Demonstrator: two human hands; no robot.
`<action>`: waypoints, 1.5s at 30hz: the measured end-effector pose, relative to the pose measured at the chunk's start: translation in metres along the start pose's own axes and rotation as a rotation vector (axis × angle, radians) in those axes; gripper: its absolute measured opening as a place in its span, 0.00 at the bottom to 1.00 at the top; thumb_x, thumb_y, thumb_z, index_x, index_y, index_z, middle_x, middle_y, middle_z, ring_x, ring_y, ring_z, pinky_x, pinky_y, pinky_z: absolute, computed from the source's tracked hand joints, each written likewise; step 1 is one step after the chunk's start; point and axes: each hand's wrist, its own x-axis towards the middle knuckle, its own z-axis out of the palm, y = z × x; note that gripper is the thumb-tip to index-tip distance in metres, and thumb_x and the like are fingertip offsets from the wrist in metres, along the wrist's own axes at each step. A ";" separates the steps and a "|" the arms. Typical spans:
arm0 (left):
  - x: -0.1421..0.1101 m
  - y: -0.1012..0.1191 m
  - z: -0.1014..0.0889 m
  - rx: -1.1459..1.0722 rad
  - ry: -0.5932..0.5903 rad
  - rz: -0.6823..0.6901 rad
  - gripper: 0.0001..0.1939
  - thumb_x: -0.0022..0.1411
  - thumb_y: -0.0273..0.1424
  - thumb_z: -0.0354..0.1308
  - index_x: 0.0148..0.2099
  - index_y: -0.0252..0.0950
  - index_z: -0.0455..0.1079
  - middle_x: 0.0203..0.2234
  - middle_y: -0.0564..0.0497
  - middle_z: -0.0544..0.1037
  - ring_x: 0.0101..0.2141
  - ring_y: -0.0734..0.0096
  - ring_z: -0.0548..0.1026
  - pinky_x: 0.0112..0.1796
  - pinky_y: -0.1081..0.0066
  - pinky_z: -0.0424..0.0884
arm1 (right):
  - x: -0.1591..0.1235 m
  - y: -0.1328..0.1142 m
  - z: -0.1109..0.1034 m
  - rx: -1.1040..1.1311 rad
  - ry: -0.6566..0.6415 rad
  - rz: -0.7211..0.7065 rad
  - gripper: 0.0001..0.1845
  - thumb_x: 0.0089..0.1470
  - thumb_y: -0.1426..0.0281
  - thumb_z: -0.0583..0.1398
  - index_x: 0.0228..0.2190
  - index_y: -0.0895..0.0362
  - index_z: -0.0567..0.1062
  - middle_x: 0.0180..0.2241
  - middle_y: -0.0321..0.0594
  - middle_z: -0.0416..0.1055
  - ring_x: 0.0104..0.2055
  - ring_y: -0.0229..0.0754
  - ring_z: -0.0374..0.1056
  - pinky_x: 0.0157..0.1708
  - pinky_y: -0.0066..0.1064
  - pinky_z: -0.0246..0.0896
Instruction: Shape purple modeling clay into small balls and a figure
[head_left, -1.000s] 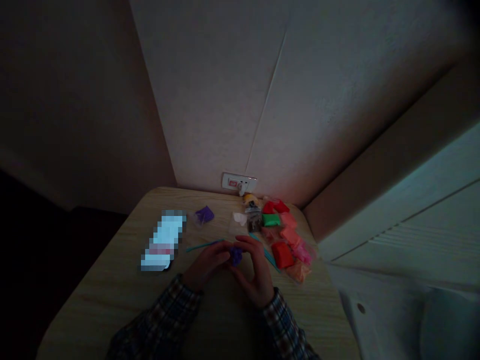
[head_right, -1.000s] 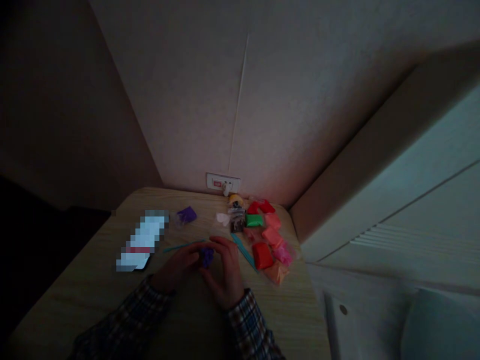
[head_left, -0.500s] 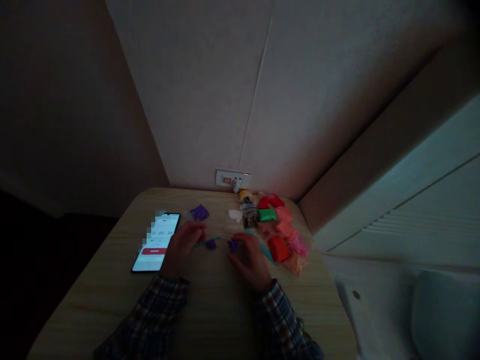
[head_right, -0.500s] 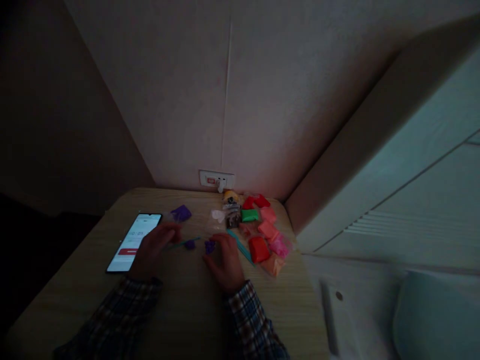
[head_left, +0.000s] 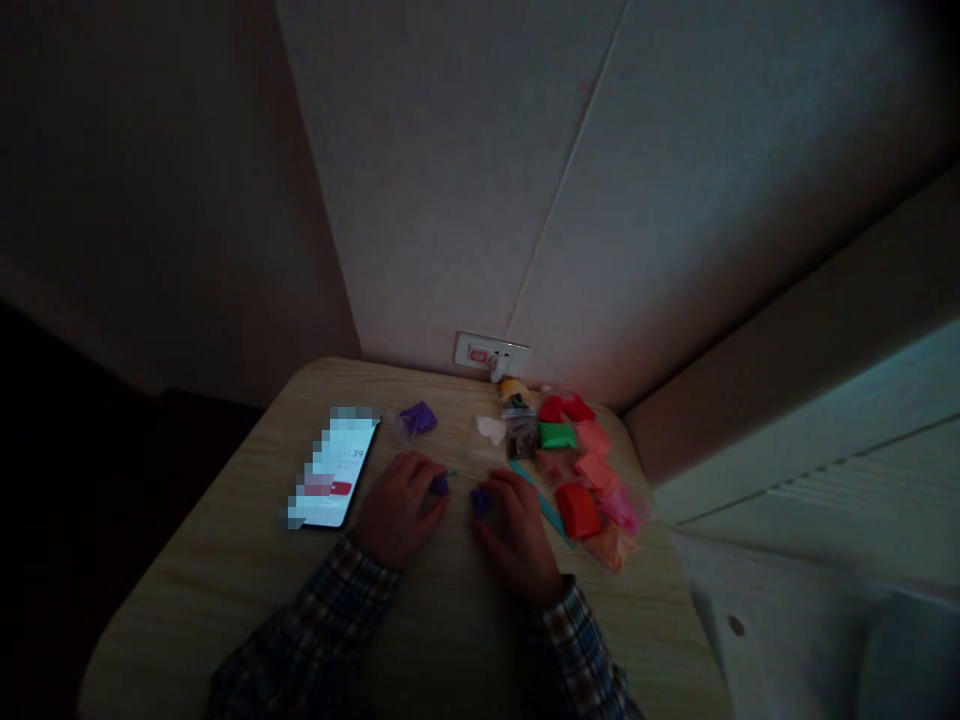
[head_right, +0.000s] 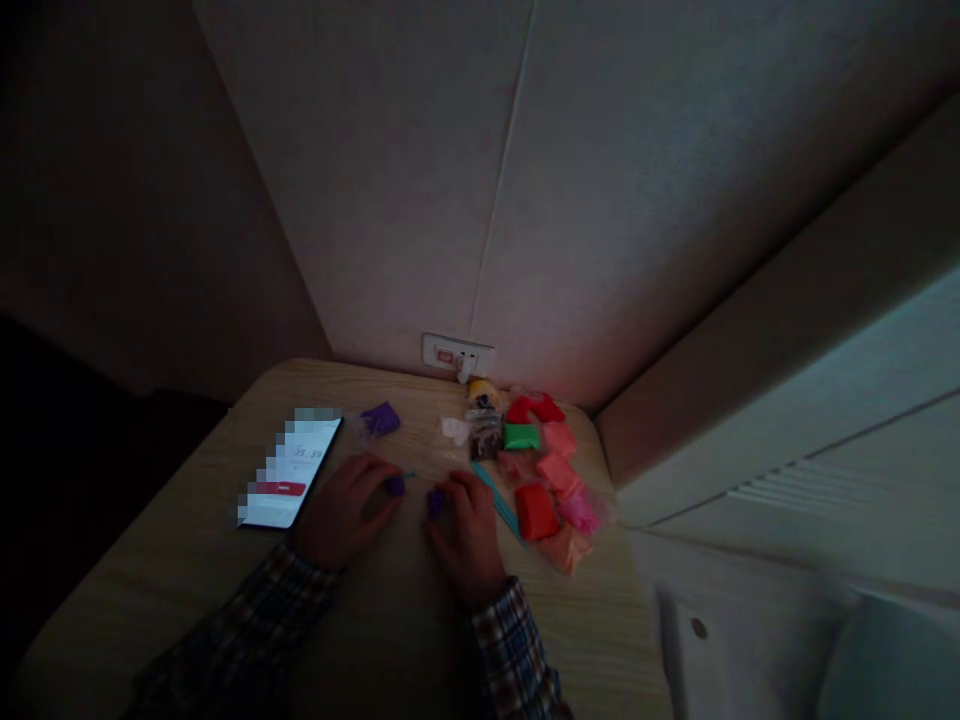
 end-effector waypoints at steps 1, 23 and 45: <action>0.000 -0.001 0.001 0.014 -0.006 -0.010 0.12 0.54 0.29 0.53 0.43 0.37 0.66 0.36 0.47 0.69 0.40 0.60 0.67 0.42 0.61 0.66 | 0.000 0.000 0.000 -0.006 0.003 -0.002 0.18 0.47 0.70 0.60 0.42 0.55 0.67 0.46 0.46 0.61 0.49 0.50 0.58 0.49 0.47 0.56; 0.005 -0.007 0.002 -0.096 0.161 0.054 0.07 0.52 0.27 0.54 0.37 0.37 0.65 0.32 0.48 0.72 0.36 0.64 0.70 0.38 0.62 0.69 | 0.002 -0.001 0.014 -0.038 -0.018 -0.077 0.25 0.38 0.69 0.65 0.41 0.55 0.68 0.47 0.46 0.62 0.50 0.50 0.59 0.47 0.43 0.57; -0.001 0.016 -0.003 -0.276 0.164 0.364 0.07 0.60 0.30 0.49 0.38 0.36 0.67 0.29 0.50 0.75 0.32 0.71 0.72 0.33 0.72 0.71 | 0.002 -0.025 0.000 0.216 0.107 -0.094 0.08 0.55 0.67 0.52 0.28 0.56 0.68 0.32 0.41 0.64 0.37 0.43 0.61 0.38 0.35 0.58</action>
